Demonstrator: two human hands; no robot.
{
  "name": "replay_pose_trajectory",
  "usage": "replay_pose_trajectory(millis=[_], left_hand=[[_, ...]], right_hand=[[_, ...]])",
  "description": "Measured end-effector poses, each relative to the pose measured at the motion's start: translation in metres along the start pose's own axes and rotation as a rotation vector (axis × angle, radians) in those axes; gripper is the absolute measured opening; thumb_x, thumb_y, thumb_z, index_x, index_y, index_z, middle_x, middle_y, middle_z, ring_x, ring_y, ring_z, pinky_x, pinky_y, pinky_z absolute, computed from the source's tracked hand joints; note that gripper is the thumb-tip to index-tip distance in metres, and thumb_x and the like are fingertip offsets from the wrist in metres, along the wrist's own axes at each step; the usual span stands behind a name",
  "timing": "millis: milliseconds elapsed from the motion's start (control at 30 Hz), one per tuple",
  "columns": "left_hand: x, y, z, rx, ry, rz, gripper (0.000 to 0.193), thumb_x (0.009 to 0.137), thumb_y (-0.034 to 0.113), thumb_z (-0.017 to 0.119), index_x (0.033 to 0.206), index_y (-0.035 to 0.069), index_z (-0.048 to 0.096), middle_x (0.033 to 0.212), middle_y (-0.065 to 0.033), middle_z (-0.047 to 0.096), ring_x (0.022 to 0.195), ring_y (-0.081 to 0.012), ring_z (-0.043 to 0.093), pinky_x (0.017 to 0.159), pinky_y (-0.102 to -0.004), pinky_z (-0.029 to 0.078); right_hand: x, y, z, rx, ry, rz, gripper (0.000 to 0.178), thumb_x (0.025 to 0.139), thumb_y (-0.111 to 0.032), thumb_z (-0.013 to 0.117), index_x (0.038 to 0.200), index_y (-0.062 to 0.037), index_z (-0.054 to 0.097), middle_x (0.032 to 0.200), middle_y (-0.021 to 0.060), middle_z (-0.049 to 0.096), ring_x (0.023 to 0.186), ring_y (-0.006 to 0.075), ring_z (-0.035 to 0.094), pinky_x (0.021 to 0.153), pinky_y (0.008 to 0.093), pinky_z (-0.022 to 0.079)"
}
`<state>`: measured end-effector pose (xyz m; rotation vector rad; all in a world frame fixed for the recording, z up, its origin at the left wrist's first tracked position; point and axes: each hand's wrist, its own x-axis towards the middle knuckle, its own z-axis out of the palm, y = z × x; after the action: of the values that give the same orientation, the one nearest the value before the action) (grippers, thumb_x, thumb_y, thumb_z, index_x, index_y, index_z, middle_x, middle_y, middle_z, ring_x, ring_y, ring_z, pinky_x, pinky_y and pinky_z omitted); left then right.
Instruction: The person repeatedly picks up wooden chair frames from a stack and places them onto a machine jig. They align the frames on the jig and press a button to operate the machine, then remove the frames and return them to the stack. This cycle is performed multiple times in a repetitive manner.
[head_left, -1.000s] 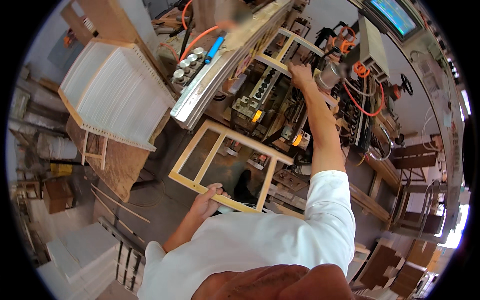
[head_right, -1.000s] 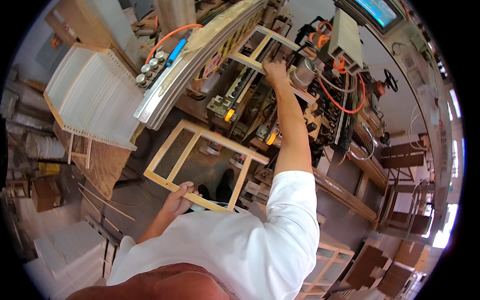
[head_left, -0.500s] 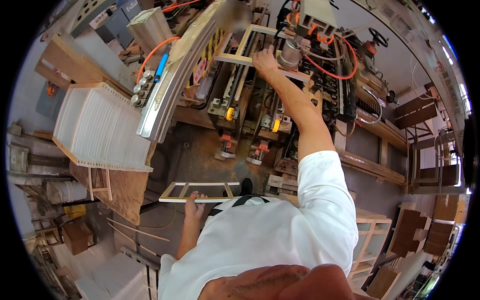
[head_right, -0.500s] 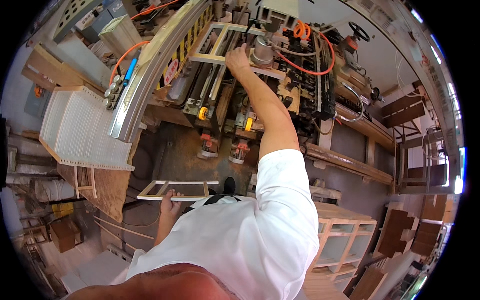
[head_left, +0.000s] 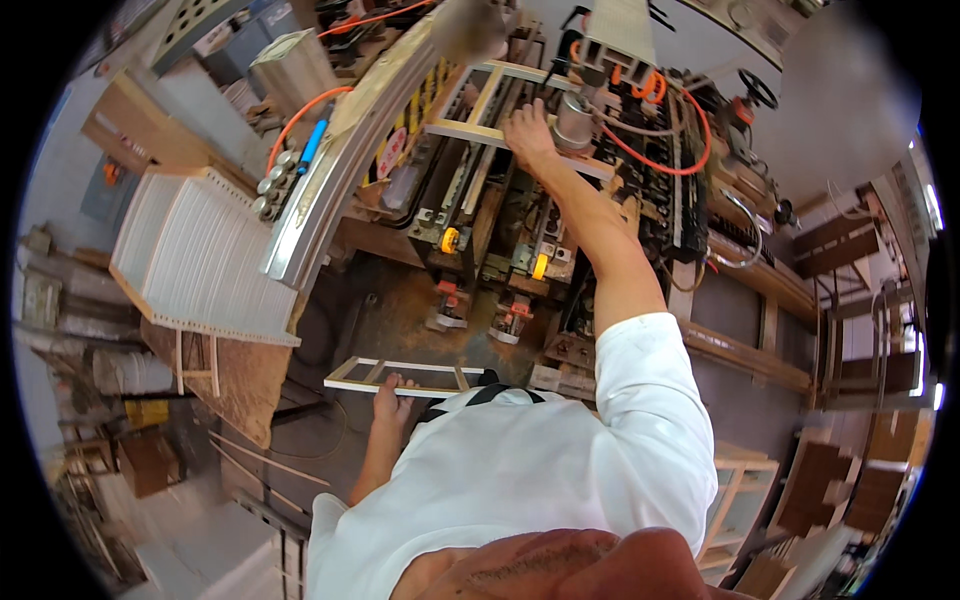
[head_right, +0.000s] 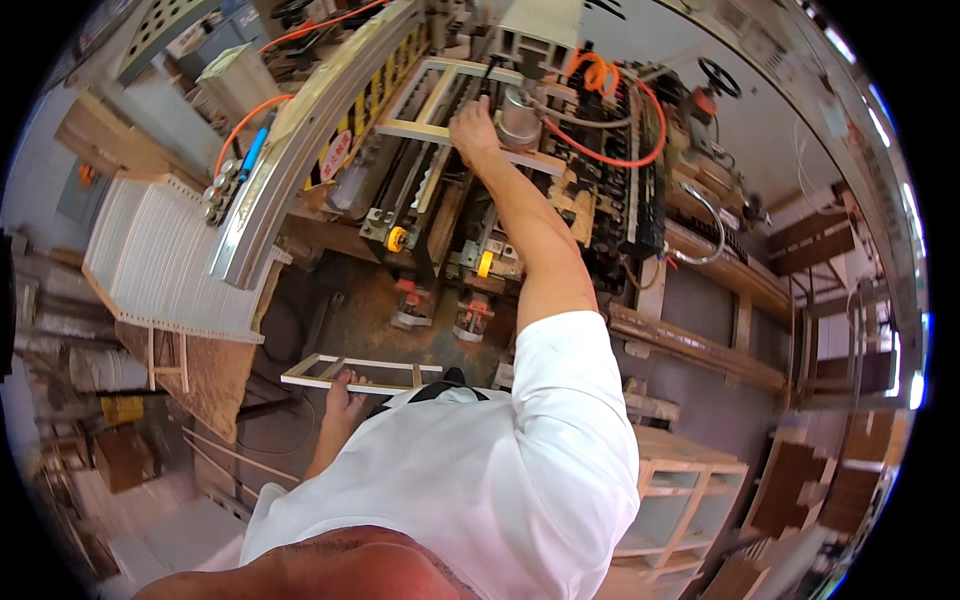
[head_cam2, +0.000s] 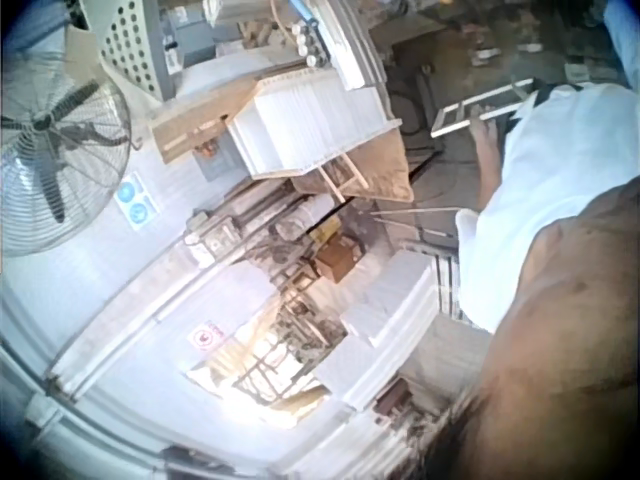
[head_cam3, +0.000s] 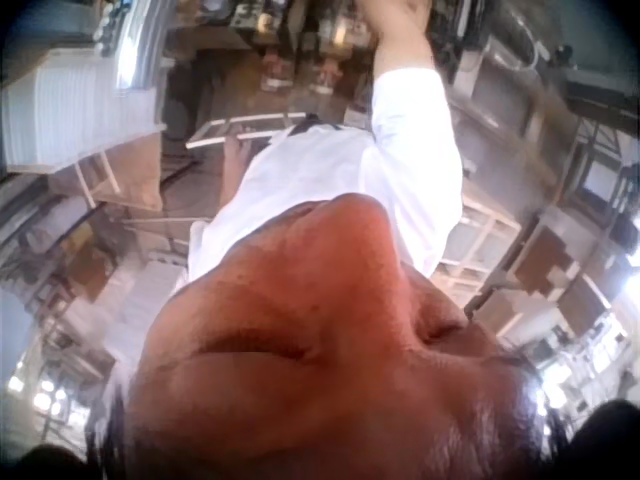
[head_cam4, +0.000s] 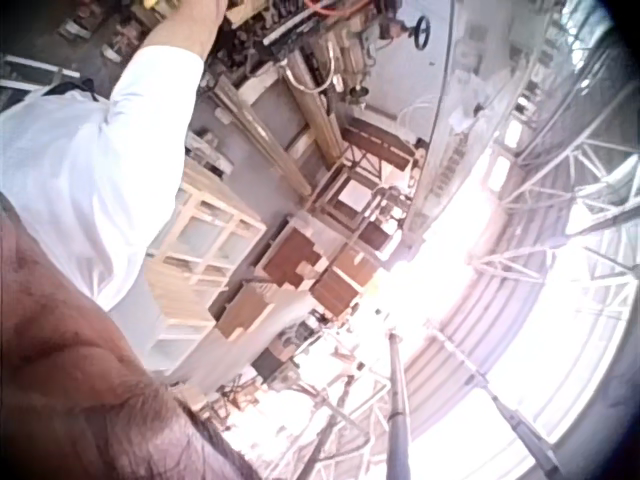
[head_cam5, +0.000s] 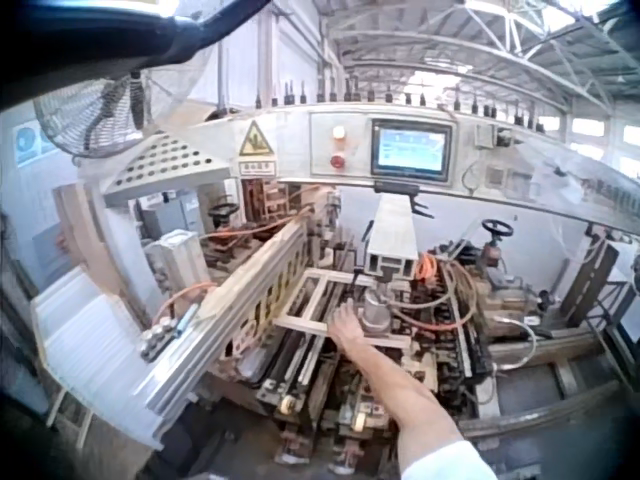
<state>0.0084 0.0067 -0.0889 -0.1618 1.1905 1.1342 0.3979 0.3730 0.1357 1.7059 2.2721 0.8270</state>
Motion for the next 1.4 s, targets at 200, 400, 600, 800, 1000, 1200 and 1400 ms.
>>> replay_pose_trajectory(millis=[200,400,600,800,1000,1200,1400], left_hand=[[-0.01,-0.014,0.012,-0.031,0.099,0.022,0.013,0.092,0.016,0.06,0.097,0.004,0.055,0.085,-0.0057,0.054,0.081,-0.0256,0.058,0.084,-0.0476,0.053],[-0.015,-0.021,0.015,-0.066,0.137,0.043,0.01,0.092,0.014,0.058,0.094,0.005,0.055,0.081,-0.0057,0.053,0.077,-0.0253,0.057,0.083,-0.0472,0.052],[-0.039,-0.02,0.026,-0.047,0.069,0.133,0.011,0.093,0.014,0.057,0.09,0.003,0.054,0.08,-0.0069,0.051,0.077,-0.0247,0.057,0.079,-0.0455,0.052],[-0.071,-0.012,0.037,0.024,0.077,0.244,0.013,0.093,0.016,0.058,0.092,0.003,0.054,0.08,-0.0067,0.052,0.077,-0.0234,0.059,0.08,-0.043,0.054],[-0.115,-0.007,0.044,0.085,0.115,0.348,0.017,0.092,0.014,0.059,0.102,0.001,0.056,0.083,-0.0064,0.054,0.079,-0.022,0.06,0.078,-0.0395,0.055],[-0.152,0.004,0.032,0.231,0.073,0.567,0.024,0.091,0.011,0.058,0.11,-0.002,0.056,0.086,-0.0088,0.061,0.082,-0.0202,0.063,0.079,-0.0339,0.052],[-0.254,0.092,0.017,0.534,0.02,0.955,0.028,0.094,0.017,0.059,0.114,-0.002,0.055,0.09,-0.0095,0.066,0.086,-0.0175,0.063,0.082,-0.0331,0.051]], right_hand=[[-0.001,0.003,0.016,0.001,0.119,-0.026,0.038,0.074,-0.018,0.069,0.109,-0.0039,0.06,0.112,0.0193,0.058,0.115,0.0374,0.048,0.107,0.0604,0.023],[-0.002,0.003,0.01,0.052,0.168,-0.042,0.044,0.072,-0.016,0.071,0.113,-0.0071,0.058,0.116,0.0176,0.054,0.116,0.0361,0.045,0.104,0.0627,0.026],[-0.003,0.004,0.01,0.0,0.141,-0.044,0.043,0.079,-0.017,0.066,0.12,-0.0071,0.056,0.117,0.0177,0.054,0.115,0.0372,0.045,0.104,0.0633,0.026],[-0.004,0.002,0.005,-0.001,0.09,-0.017,0.045,0.079,-0.016,0.065,0.122,-0.008,0.056,0.117,0.0182,0.055,0.115,0.0372,0.045,0.106,0.062,0.024],[-0.001,0.002,0.004,-0.004,0.07,-0.006,0.043,0.079,-0.016,0.065,0.119,-0.0076,0.056,0.119,0.0173,0.055,0.115,0.0381,0.045,0.106,0.0616,0.024],[0.004,-0.003,0.01,-0.003,0.071,0.031,0.036,0.08,-0.014,0.063,0.115,-0.0066,0.058,0.114,0.0174,0.058,0.114,0.0386,0.048,0.106,0.0607,0.024],[0.009,-0.007,0.028,-0.073,0.151,0.039,0.026,0.087,-0.016,0.053,0.11,-0.0088,0.061,0.11,0.0167,0.061,0.11,0.0367,0.052,0.103,0.0594,0.028]])
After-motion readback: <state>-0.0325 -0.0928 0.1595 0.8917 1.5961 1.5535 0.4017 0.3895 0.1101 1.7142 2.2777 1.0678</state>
